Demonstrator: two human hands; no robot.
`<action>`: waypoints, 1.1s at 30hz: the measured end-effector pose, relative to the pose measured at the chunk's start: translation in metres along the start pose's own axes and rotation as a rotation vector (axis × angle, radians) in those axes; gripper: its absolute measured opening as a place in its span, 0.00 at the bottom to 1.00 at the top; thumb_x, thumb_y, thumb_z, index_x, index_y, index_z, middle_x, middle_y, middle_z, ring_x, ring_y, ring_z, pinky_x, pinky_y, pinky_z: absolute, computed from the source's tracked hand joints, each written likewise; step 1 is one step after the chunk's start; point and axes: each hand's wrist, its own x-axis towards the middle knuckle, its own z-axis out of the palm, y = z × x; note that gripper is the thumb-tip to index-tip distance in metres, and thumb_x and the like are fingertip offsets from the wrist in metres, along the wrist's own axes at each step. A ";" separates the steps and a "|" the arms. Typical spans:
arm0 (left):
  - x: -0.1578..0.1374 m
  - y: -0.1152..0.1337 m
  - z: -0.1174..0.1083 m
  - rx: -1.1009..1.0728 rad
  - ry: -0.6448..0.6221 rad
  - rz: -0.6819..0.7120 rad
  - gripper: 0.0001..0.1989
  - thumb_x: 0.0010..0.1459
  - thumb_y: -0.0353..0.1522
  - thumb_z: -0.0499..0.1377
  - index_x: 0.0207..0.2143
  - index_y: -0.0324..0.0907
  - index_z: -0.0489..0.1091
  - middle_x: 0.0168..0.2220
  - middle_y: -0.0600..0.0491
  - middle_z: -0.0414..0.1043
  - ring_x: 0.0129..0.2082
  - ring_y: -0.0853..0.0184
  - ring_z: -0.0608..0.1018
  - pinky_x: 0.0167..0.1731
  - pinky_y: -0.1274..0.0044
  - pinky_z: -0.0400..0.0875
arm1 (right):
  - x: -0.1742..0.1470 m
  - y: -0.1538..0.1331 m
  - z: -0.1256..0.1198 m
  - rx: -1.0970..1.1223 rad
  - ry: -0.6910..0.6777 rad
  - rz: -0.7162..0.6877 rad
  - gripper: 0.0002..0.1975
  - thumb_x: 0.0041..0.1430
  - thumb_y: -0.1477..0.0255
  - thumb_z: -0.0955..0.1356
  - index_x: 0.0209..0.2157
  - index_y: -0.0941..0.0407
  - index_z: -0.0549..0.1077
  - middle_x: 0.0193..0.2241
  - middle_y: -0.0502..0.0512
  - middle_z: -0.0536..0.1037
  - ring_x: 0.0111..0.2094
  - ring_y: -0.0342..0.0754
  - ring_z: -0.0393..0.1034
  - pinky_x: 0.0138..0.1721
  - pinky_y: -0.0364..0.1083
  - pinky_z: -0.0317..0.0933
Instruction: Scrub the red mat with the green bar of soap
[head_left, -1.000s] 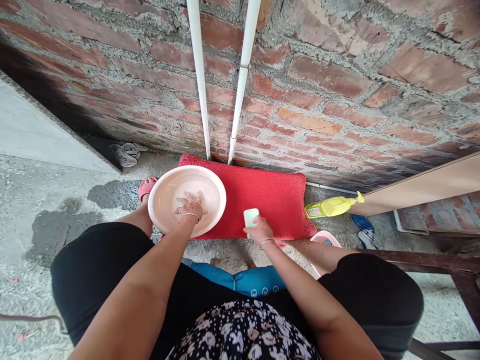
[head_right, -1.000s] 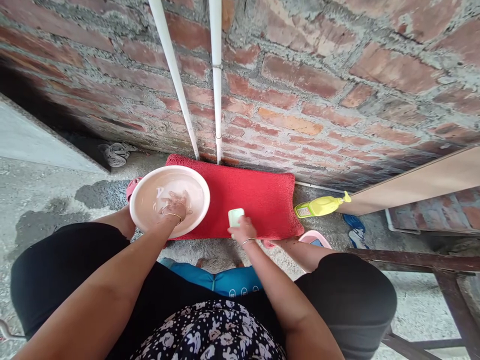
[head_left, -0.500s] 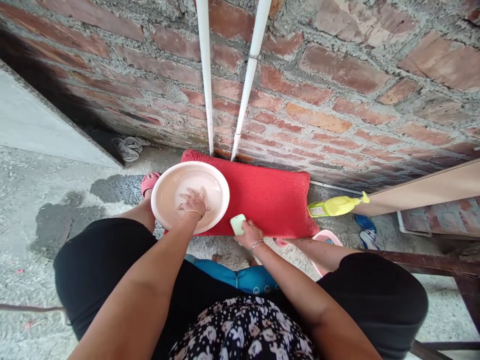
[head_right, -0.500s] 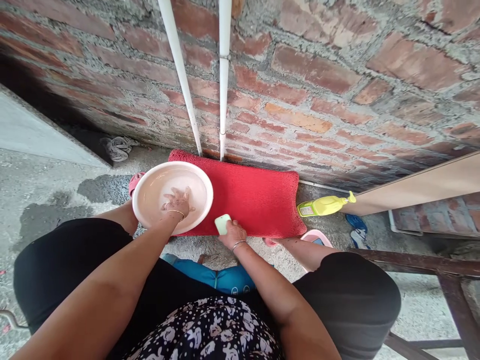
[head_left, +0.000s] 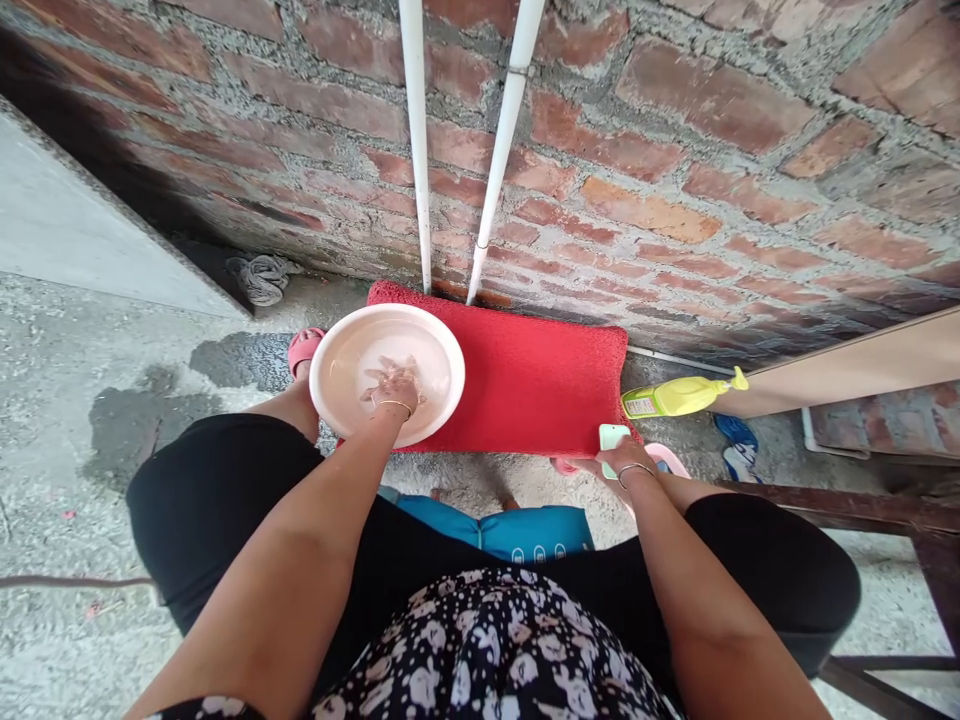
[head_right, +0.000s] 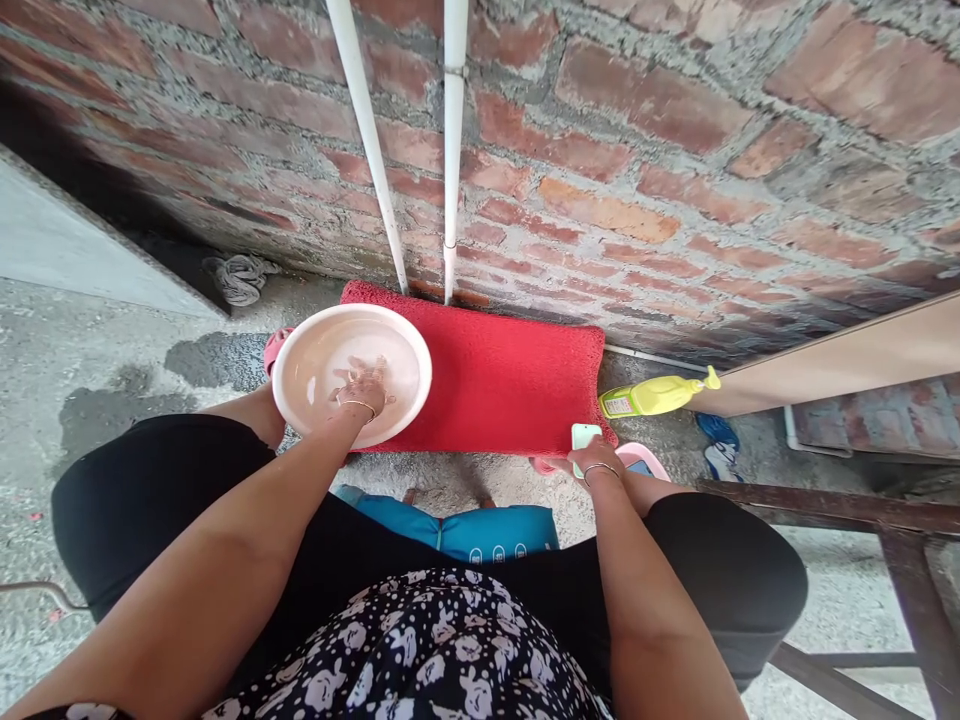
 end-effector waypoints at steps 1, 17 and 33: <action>0.000 0.000 0.000 0.005 -0.007 -0.003 0.41 0.54 0.44 0.53 0.64 0.52 0.34 0.65 0.32 0.33 0.59 0.29 0.48 0.35 0.46 0.64 | 0.000 0.001 -0.002 -0.005 -0.014 0.022 0.28 0.34 0.65 0.73 0.41 0.60 0.70 0.36 0.66 0.72 0.39 0.59 0.70 0.36 0.52 0.60; -0.001 0.000 0.003 0.080 0.013 -0.004 0.42 0.54 0.48 0.52 0.64 0.51 0.32 0.65 0.33 0.34 0.59 0.31 0.50 0.35 0.48 0.66 | -0.133 -0.236 0.026 0.176 -0.203 -0.601 0.24 0.42 0.53 0.70 0.39 0.51 0.67 0.40 0.52 0.71 0.37 0.48 0.69 0.33 0.44 0.58; 0.002 -0.002 0.005 0.043 0.025 0.001 0.41 0.55 0.45 0.53 0.64 0.50 0.33 0.65 0.32 0.33 0.59 0.31 0.49 0.35 0.46 0.65 | -0.008 -0.074 -0.009 0.045 -0.032 -0.273 0.24 0.47 0.54 0.68 0.42 0.54 0.67 0.40 0.56 0.69 0.38 0.50 0.68 0.34 0.45 0.58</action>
